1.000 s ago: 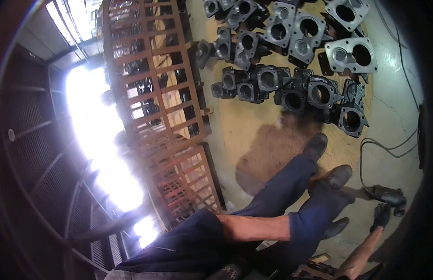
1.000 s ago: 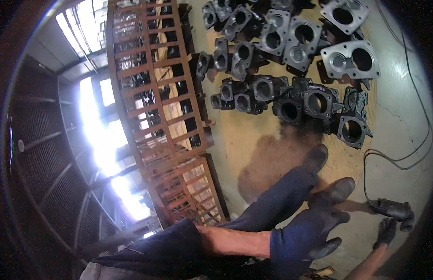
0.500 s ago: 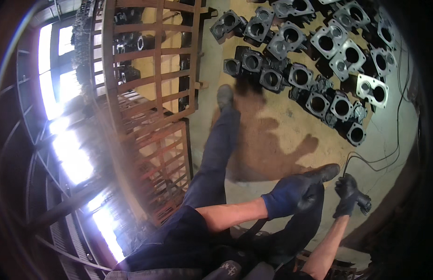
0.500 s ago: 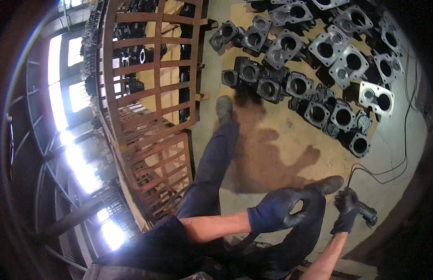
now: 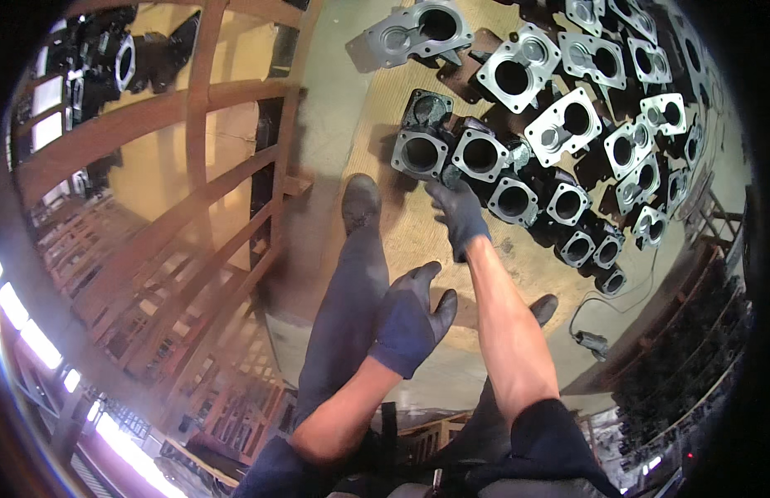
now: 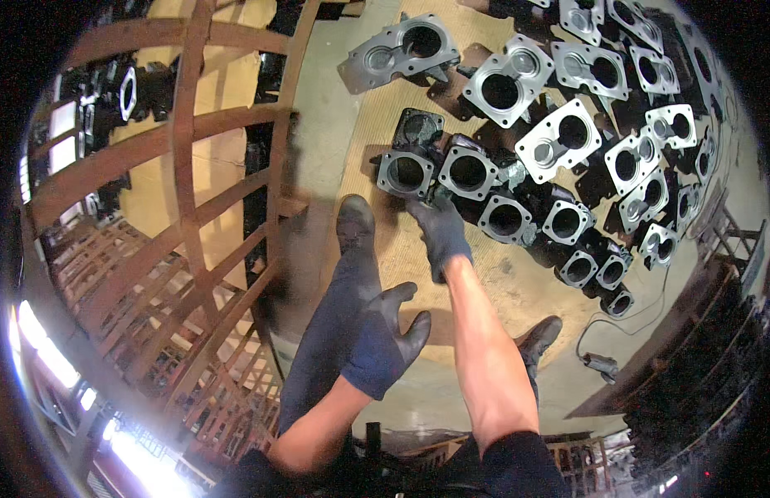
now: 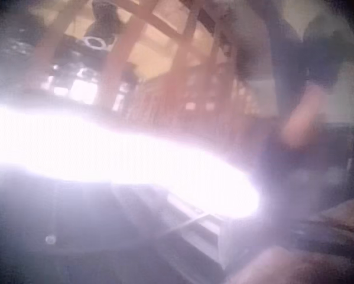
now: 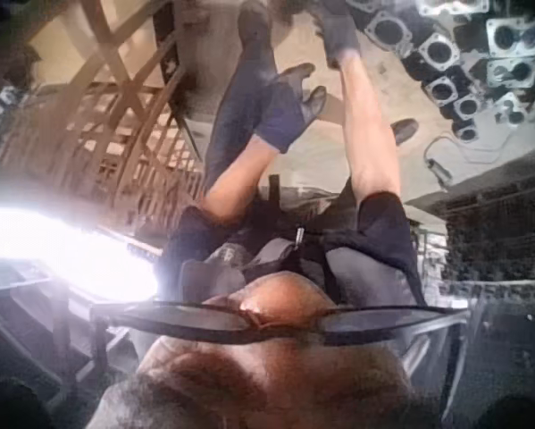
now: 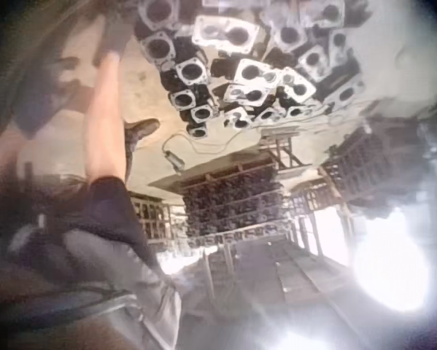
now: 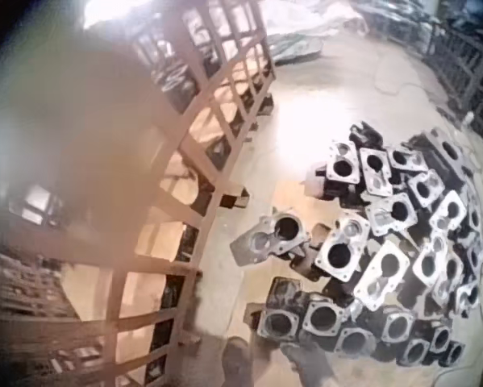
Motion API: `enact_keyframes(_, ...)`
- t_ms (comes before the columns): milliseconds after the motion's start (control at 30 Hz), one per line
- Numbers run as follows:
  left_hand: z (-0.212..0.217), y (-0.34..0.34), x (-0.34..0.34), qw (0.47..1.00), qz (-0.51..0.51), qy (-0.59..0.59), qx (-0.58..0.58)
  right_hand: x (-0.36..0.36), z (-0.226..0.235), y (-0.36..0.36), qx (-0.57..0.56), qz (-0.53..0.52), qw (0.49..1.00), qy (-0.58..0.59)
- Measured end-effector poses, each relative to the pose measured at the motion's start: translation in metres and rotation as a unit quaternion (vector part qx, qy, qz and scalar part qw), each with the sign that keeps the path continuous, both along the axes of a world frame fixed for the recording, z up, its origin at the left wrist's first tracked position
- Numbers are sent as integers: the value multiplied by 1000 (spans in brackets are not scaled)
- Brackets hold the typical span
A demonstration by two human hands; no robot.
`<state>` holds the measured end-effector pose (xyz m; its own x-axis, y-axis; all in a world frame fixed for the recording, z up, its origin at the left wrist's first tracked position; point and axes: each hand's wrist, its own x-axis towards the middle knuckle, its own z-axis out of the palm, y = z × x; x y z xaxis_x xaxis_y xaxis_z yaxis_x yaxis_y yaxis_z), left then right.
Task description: The person sits on the floor and uses a handheld angle grinder to smooth the surfaces of several metal engine parts. They pick up each part, grind specific areas, and place them back down, repeating the process for multiple units.
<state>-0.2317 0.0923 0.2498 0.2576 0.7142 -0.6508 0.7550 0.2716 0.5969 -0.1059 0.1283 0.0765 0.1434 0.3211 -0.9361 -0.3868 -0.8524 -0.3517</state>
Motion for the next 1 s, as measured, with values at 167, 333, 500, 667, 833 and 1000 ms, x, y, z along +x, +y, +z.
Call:
enact_keyframes(167, 2, 30, -24, 999, 32, -22, -10, -21, -107, 29, -72, 126, 978, -150)
enact_keyframes(333, 2, 43, -36, 997, 51, -37, -36, -17, -162, 0, 41, 371, 886, -275)
enact_keyframes(500, -13, 37, -53, 987, 141, -45, 54, -40, -116, 28, -68, 429, 862, -261)
enact_keyframes(667, -34, 30, -78, 913, 395, -94, 42, -38, -42, 41, -81, 11, 995, -53)
enact_keyframes(833, -46, 43, -68, 832, 529, -159, -48, -25, 69, 13, -91, 14, 995, 31)
enact_keyframes(1000, -31, 57, -29, 756, 504, -366, -203, 14, 181, -38, -56, 29, 996, 59)
